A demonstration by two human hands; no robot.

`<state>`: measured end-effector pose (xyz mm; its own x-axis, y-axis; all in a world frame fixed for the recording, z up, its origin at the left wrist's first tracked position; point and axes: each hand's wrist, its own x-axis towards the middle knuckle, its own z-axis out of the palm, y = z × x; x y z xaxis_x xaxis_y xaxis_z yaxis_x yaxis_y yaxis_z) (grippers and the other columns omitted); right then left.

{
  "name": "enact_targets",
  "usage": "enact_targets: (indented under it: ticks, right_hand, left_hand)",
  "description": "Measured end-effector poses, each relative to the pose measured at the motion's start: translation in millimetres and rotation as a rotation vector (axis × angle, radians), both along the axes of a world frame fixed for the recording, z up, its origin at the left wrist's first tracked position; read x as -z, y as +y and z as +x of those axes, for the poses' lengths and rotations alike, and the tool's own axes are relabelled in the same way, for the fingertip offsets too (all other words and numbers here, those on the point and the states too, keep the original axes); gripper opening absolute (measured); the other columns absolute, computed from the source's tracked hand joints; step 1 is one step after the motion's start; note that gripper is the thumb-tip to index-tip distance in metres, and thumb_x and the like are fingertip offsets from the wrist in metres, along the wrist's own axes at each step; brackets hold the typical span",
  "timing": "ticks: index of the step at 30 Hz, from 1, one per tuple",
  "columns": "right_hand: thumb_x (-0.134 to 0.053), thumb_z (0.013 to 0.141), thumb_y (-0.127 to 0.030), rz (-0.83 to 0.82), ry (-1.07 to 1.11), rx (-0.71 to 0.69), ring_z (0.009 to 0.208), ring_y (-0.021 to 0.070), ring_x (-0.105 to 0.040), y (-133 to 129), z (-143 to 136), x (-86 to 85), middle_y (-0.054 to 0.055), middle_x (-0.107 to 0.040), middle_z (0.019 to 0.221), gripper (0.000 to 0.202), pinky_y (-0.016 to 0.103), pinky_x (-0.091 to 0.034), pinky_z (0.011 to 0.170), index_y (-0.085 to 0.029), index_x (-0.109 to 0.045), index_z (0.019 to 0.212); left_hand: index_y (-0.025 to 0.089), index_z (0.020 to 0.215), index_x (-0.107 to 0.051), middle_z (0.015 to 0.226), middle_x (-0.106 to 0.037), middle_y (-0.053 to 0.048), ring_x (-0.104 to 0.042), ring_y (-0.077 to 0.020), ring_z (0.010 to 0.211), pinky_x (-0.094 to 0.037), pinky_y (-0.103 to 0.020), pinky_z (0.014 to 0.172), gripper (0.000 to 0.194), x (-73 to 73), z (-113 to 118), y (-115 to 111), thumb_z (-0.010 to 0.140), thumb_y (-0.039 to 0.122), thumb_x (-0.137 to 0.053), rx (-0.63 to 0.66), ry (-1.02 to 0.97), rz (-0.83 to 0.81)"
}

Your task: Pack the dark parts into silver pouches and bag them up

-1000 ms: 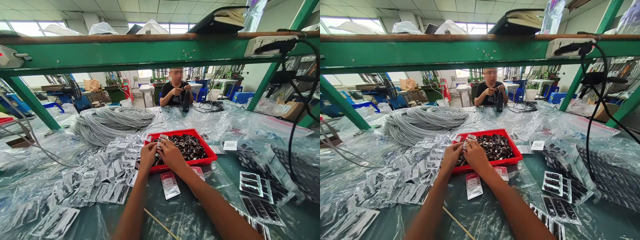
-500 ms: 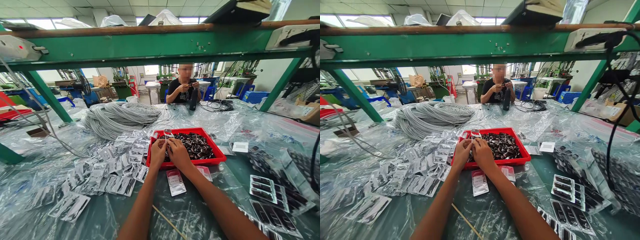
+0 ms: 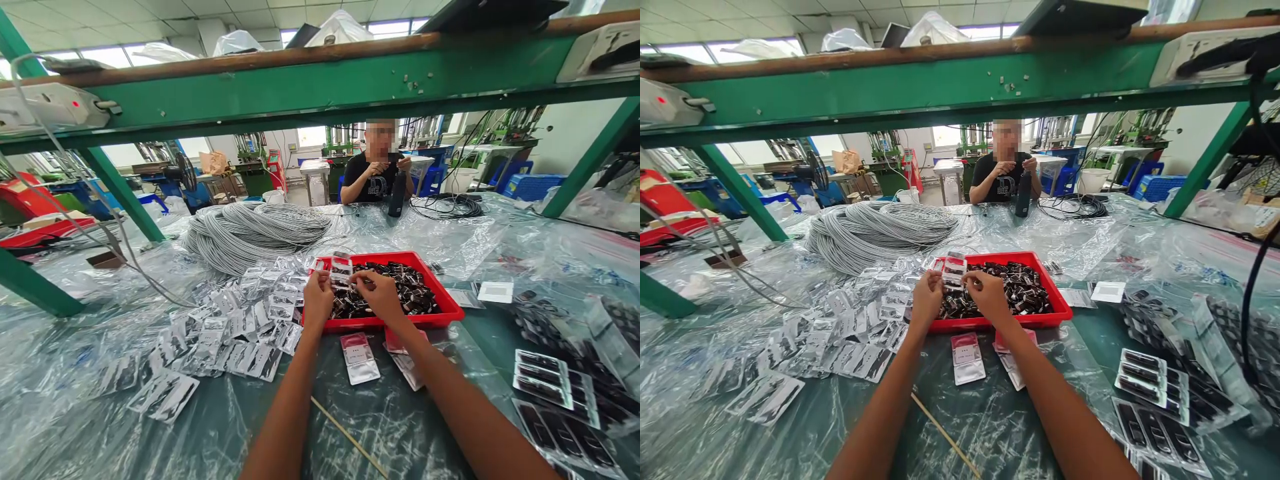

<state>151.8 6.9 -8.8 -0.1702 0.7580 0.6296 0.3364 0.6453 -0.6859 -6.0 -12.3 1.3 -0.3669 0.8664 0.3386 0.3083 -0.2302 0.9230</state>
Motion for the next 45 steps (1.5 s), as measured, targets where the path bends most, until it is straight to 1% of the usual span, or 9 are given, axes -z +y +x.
enact_targets:
  ticks: [6, 10, 16, 21, 24, 27, 33, 40, 45]
  right_hand:
    - [-0.065, 0.084, -0.036, 0.036, -0.021, -0.019, 0.088, 0.0215, -0.065, -5.7, -12.0, -6.1, 0.009, -0.067, 0.097, 0.022, 0.032, -0.058, 0.069, -0.018, -0.063, 0.098]
    - [-0.057, 0.088, -0.021, 0.039, -0.063, -0.062, 0.081, 0.0188, -0.064, -2.9, -13.7, -2.8, 0.006, -0.067, 0.088, 0.007, 0.028, -0.055, 0.067, -0.019, -0.063, 0.089]
    - [-0.052, 0.086, -0.012, 0.11, -0.133, 0.043, 0.098, 0.0225, -0.065, 8.6, 3.7, -16.2, 0.011, -0.071, 0.105, 0.022, 0.037, -0.05, 0.092, -0.015, -0.068, 0.102]
    - [-0.055, 0.088, -0.015, 0.013, -0.442, -0.172, 0.073, 0.017, -0.066, -36.2, 1.5, -50.8, 0.004, -0.074, 0.085, 0.018, 0.027, -0.05, 0.072, -0.018, -0.073, 0.087]
    - [-0.072, 0.081, -0.036, -0.128, -0.907, -0.388, 0.059, 0.019, -0.065, -97.6, -11.2, -44.7, 0.005, -0.072, 0.069, 0.019, 0.026, -0.045, 0.055, -0.018, -0.075, 0.075]
    - [-0.086, 0.065, -0.03, -0.138, -1.265, -0.37, 0.066, 0.0273, -0.07, -156.9, -16.5, -20.1, 0.014, -0.075, 0.077, 0.024, 0.028, -0.043, 0.051, -0.014, -0.076, 0.081]
    - [-0.059, 0.072, -0.006, -0.208, -1.276, -0.54, 0.067, 0.0238, -0.067, -201.5, 46.0, -12.7, 0.011, -0.071, 0.073, 0.013, 0.028, -0.038, 0.055, -0.015, -0.069, 0.073]
    - [-0.042, 0.078, -0.017, -0.487, -0.516, -0.379, 0.064, 0.0151, -0.045, -204.4, 143.2, -36.8, 0.001, -0.052, 0.073, 0.008, 0.027, -0.036, 0.061, -0.02, -0.049, 0.074]
    - [-0.048, 0.084, -0.033, -0.566, 0.079, -0.484, 0.055, 0.0114, -0.031, -181.7, 107.4, -24.1, -0.002, -0.041, 0.065, 0.018, 0.026, -0.024, 0.05, -0.019, -0.053, 0.073]
  left_hand:
    - [0.02, 0.084, -0.064, 0.083, -0.071, -0.005, -0.068, -0.0206, 0.079, -0.052, -0.033, 0.077, 0.01, -14.3, -4.7, -12.7, 0.076, 0.022, -0.06, 0.146, 0.03, 0.06]
    - [0.021, 0.079, -0.065, 0.079, -0.071, -0.004, -0.067, -0.0201, 0.075, -0.051, -0.03, 0.073, 0.008, -19.6, 0.7, -15.9, 0.073, 0.022, -0.06, 0.205, 0.077, 0.05]
    - [0.019, 0.091, -0.064, 0.088, -0.068, -0.007, -0.064, -0.0211, 0.078, -0.05, -0.035, 0.081, 0.017, -35.0, -43.1, -27.8, 0.082, 0.027, -0.051, -0.383, 0.286, 0.193]
    - [0.014, 0.108, -0.06, 0.113, -0.06, -0.016, -0.059, -0.0265, 0.104, -0.05, -0.04, 0.089, 0.031, -31.7, -101.3, -93.4, 0.083, 0.023, -0.045, -0.672, 0.504, 0.304]
    - [0.017, 0.103, -0.061, 0.106, -0.064, -0.013, -0.061, -0.0263, 0.101, -0.051, -0.04, 0.088, 0.024, -15.4, -107.8, -142.4, 0.086, 0.026, -0.046, -0.541, 0.671, 0.293]
    - [0.021, 0.097, -0.064, 0.099, -0.067, -0.009, -0.066, -0.0221, 0.085, -0.054, -0.036, 0.082, 0.019, 5.4, -90.5, -165.1, 0.088, 0.028, -0.048, -0.188, 0.708, 0.155]
    - [0.026, 0.134, -0.054, 0.146, -0.049, -0.008, -0.048, -0.021, 0.133, -0.04, -0.039, 0.112, 0.056, 30.1, -24.7, -134.2, 0.085, 0.005, -0.036, 0.561, 0.967, 0.032]
    - [0.019, 0.134, -0.052, 0.128, -0.057, -0.017, -0.058, -0.0309, 0.113, -0.049, -0.048, 0.098, 0.045, 35.9, 8.4, -166.4, 0.09, 0.032, -0.054, 0.362, 1.246, -0.175]
    - [0.018, 0.142, -0.043, 0.144, -0.044, -0.018, -0.042, -0.0332, 0.135, -0.037, -0.05, 0.112, 0.071, 37.0, -20.3, -175.5, 0.079, 0.039, -0.069, 0.381, 0.955, -0.206]
